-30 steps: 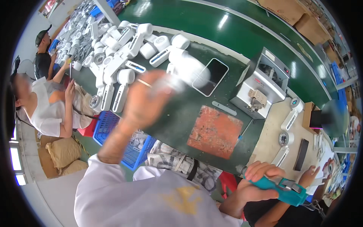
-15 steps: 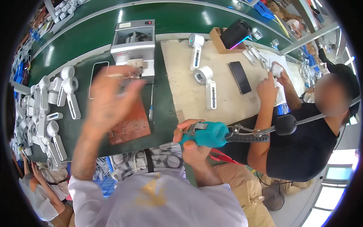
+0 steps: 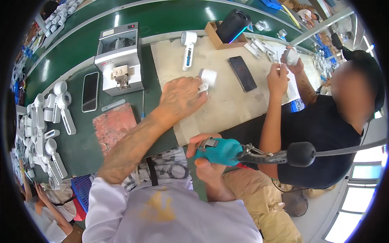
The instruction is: Assembling handheld fans using an electric screwdriver at a factory workbench.
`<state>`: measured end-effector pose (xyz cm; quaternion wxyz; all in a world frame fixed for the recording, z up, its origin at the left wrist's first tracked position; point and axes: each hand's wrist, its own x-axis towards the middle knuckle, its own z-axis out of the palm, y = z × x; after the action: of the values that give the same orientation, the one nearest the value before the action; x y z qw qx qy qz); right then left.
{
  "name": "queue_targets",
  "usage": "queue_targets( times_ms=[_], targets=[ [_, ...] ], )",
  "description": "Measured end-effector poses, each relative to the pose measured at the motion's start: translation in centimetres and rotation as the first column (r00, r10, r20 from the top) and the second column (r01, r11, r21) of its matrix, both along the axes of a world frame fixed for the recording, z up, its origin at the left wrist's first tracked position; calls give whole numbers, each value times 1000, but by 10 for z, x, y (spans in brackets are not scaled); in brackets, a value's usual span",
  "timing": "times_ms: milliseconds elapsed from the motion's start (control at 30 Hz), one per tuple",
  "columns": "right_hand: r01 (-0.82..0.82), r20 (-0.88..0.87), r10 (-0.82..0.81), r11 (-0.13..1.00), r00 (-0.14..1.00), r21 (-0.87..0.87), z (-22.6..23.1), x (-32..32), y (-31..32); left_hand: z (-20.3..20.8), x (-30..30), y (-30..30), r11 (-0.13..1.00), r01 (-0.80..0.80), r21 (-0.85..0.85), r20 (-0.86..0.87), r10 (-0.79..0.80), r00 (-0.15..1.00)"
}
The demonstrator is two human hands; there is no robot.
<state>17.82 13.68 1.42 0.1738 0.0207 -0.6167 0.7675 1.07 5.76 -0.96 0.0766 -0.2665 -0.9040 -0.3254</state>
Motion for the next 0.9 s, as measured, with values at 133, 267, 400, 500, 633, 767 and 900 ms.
queue_targets(
  times_ms=[133, 267, 400, 500, 633, 767, 900],
  targets=[
    [48, 22, -48, 999, 999, 10, 4, -14, -8, 23, 31, -86, 976, 154, 156, -261, -110, 959],
    [-62, 24, 62, 998, 998, 17, 13, -38, -21, 17, 58, -164, 993, 74, 96, -26, -71, 997],
    [-151, -104, 149, 988, 983, -17, 27, -89, -55, 0, 60, -211, 995, -26, 100, 10, 25, 1000],
    [-157, -231, 157, 987, 960, 18, 35, -137, -91, 2, 58, -215, 993, -65, 100, 2, 66, 998],
    [-148, -312, 178, 982, 933, 115, 32, -184, -133, -6, 60, -219, 994, -22, 112, -147, 38, 988],
    [-174, -342, 234, 965, 910, 197, 27, -208, -156, -8, 62, -223, 994, -55, 96, -155, 70, 985],
    [-178, -328, 237, 963, 914, 201, 10, -213, -163, -16, 61, -222, 994, -56, 98, -173, 73, 982]
  ],
)
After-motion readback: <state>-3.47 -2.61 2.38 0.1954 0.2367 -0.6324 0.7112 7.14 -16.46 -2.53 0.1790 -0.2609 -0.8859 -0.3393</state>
